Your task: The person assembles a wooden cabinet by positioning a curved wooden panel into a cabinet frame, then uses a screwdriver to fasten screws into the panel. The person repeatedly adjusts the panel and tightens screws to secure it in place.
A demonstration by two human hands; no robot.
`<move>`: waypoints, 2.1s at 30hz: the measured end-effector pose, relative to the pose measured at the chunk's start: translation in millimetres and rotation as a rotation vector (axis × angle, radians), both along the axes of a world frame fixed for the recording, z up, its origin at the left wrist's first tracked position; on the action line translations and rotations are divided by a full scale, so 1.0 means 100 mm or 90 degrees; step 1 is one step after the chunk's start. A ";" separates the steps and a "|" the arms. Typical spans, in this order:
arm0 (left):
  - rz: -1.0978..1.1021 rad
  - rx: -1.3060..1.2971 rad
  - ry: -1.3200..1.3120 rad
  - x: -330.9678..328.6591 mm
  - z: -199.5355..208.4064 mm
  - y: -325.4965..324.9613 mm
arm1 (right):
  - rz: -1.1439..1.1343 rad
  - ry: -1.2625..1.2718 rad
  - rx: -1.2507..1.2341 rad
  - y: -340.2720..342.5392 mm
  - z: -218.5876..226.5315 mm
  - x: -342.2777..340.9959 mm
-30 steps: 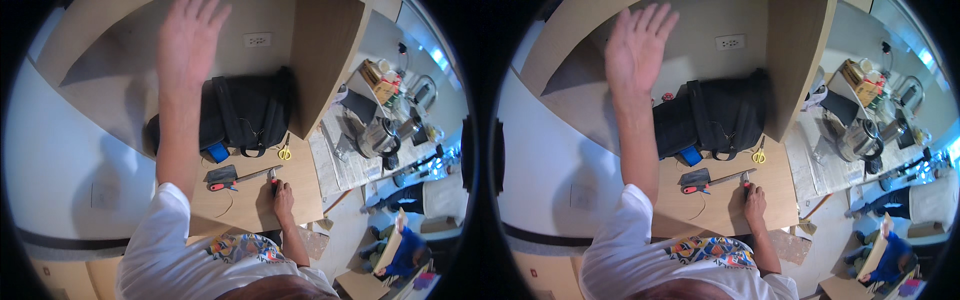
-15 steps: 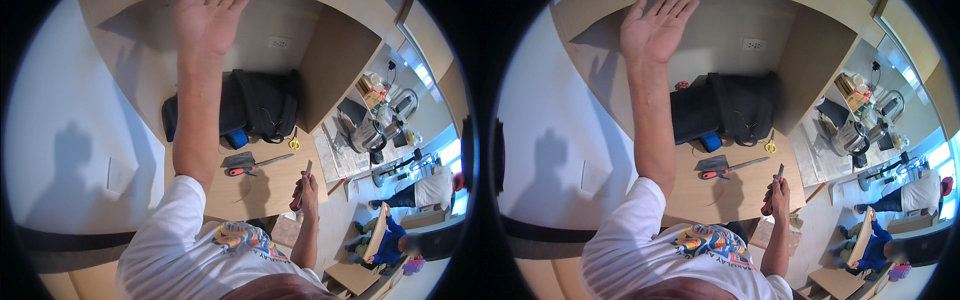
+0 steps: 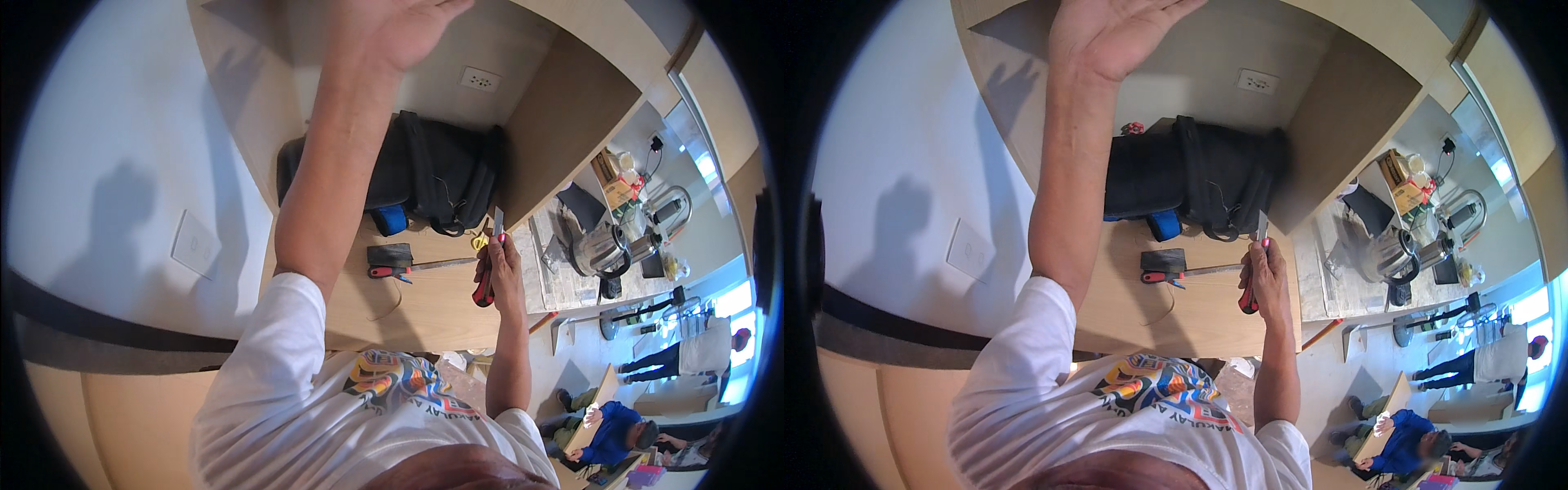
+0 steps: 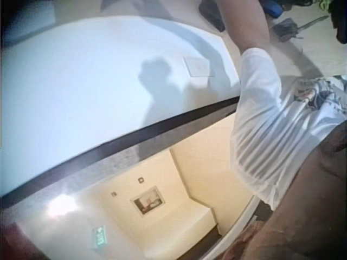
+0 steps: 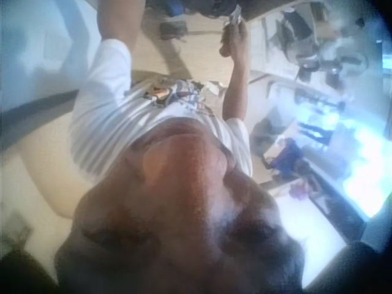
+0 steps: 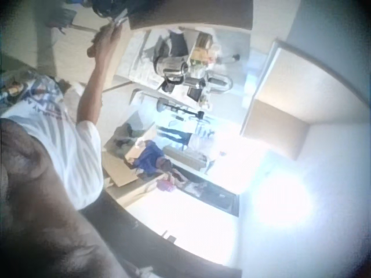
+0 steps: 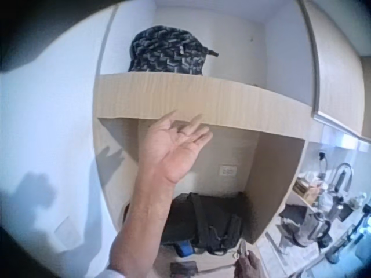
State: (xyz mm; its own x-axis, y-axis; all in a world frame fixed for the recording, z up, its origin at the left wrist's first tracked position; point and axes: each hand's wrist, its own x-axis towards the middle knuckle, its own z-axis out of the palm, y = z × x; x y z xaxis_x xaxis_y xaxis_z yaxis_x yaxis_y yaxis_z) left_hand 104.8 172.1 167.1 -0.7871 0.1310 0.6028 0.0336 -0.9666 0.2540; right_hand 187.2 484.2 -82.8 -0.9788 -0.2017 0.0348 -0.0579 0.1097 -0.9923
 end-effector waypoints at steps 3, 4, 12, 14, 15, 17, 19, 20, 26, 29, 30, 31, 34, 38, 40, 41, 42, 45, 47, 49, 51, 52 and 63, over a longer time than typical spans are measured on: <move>0.263 -0.025 0.045 0.32 0.10 0.31 | 0.027 -0.017 -0.024 0.00 0.00 -0.08; 0.283 -0.023 0.022 0.33 0.06 0.27 | 0.042 -0.023 -0.034 0.03 -0.02 -0.08; 0.397 0.068 -0.034 0.31 0.07 -0.54 | 0.084 -0.025 0.001 0.21 -0.17 -0.24; 0.447 0.014 -0.043 0.41 0.15 -0.71 | 0.117 -0.017 -0.002 0.10 -0.17 -0.30; 0.472 -0.015 -0.049 0.46 0.19 -0.80 | 0.132 -0.019 -0.001 0.03 -0.20 -0.34; 0.461 -0.009 -0.058 0.39 0.16 -0.78 | 0.138 -0.016 0.016 0.05 -0.17 -0.43; 0.479 0.000 -0.070 0.36 0.10 -0.76 | 0.158 -0.010 0.026 0.03 -0.13 -0.48; 0.501 0.007 -0.077 0.32 0.05 -0.74 | 0.166 -0.012 0.019 0.00 -0.08 -0.49; 0.432 0.022 -0.090 0.07 -0.01 -0.49 | 0.166 0.198 0.172 -0.13 0.76 -0.39; 0.322 0.025 -0.056 -0.06 -0.01 -0.09 | 0.130 0.359 0.250 -0.38 1.45 -0.29; 0.317 0.040 -0.009 0.04 0.01 0.10 | 0.090 0.405 0.285 -0.47 1.60 -0.29; 0.306 0.072 0.005 0.04 0.05 0.22 | -0.010 0.405 0.330 -0.47 1.70 -0.32; 0.302 0.164 -0.025 -0.08 0.14 0.34 | -0.093 0.408 0.291 -0.50 1.92 -0.36; 0.265 0.140 -0.050 -0.02 0.13 0.36 | -0.108 0.415 0.271 -0.38 2.23 -0.35; 0.264 0.091 -0.018 0.05 0.08 0.32 | -0.083 0.440 0.319 -0.43 2.39 -0.40; 0.189 0.089 0.021 0.09 -0.02 0.33 | -0.085 0.442 0.374 -0.48 2.49 -0.45; 0.117 0.088 0.062 0.14 -0.15 0.32 | -0.085 0.446 0.428 -0.53 2.58 -0.49; 0.158 0.007 0.127 0.18 -0.45 0.17 | -0.027 0.688 0.541 -0.86 2.87 -0.56; 0.427 -0.069 0.063 0.19 -0.91 0.08 | 0.026 0.819 0.637 -1.04 3.03 -0.65; 0.695 -0.052 -0.076 0.27 -1.61 0.04 | 0.060 0.971 0.738 -1.10 3.21 -0.74; 0.778 0.017 -0.238 0.25 -2.54 -0.15 | 0.092 1.004 0.825 -1.25 3.33 -0.88; 0.858 -0.036 -0.408 0.36 -2.93 -0.26 | 0.117 1.038 0.851 -1.31 3.37 -1.04; 1.283 -0.443 -0.539 0.40 -4.93 -0.33 | -0.016 1.105 1.201 -2.19 3.28 -0.82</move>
State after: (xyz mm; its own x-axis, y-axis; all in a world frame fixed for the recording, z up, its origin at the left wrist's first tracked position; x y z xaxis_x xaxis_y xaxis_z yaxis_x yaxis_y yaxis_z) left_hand 144.3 139.0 -325.6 -0.0949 -0.9095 0.4048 0.2563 0.3706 0.8927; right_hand 105.5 265.4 245.5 -0.3277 -0.9062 0.2670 -0.2617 0.3587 0.8960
